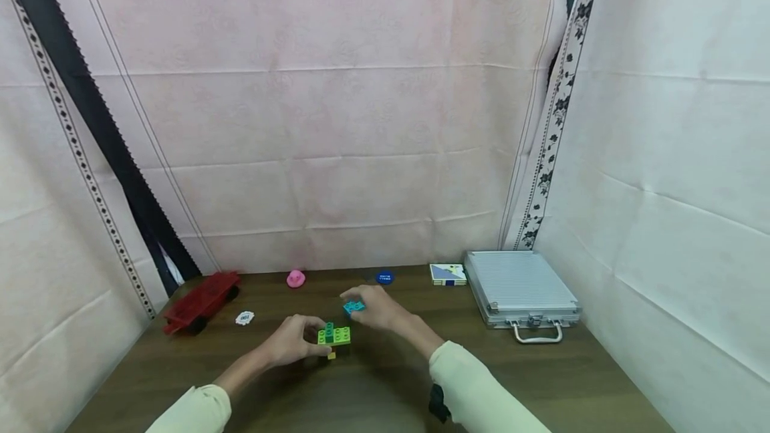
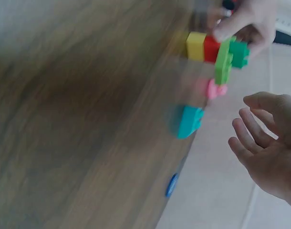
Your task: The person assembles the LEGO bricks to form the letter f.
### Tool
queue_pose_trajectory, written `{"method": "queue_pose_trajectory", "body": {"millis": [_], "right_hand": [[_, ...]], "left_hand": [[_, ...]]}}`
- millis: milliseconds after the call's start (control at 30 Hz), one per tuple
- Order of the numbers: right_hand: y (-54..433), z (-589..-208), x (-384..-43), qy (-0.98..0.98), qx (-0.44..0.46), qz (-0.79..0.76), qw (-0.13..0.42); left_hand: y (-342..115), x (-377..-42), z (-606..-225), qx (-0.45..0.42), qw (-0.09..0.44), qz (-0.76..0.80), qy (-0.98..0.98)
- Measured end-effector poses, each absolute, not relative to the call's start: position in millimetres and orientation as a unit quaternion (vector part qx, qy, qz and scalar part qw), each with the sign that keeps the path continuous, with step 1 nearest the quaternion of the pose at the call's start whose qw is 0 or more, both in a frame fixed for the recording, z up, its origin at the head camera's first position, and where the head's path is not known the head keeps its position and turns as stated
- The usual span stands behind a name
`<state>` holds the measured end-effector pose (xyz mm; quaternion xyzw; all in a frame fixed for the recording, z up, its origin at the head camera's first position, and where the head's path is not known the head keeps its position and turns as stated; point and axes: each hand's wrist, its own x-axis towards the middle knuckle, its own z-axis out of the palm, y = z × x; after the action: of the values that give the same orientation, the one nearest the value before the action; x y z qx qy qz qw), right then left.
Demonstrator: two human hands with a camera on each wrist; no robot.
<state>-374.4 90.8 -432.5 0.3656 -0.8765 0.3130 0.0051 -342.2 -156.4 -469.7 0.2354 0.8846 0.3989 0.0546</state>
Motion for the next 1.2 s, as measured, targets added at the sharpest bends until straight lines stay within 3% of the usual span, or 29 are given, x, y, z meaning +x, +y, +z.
{"method": "queue_pose_trajectory", "body": {"millis": [233,433,800,1200], "right_hand": [[103.8,-451.0,-398.0,-0.893,0.342,0.288,0.043],[103.7,-467.2,-409.0,-0.9,0.317,0.297,0.034],[95.1,-479.2,-411.4,-0.915,0.285,0.282,0.03],[98.5,-479.1,-411.8,-0.91,0.311,0.273,0.032]], "left_hand": [[-156.0,-344.3,-470.7,0.23,0.058,0.388,0.89],[-154.5,-342.6,-470.9,0.236,0.053,0.388,0.889],[-155.6,-340.1,-470.9,0.257,0.044,0.389,0.883],[-155.4,-341.5,-470.2,0.255,0.042,0.386,0.886]]}}
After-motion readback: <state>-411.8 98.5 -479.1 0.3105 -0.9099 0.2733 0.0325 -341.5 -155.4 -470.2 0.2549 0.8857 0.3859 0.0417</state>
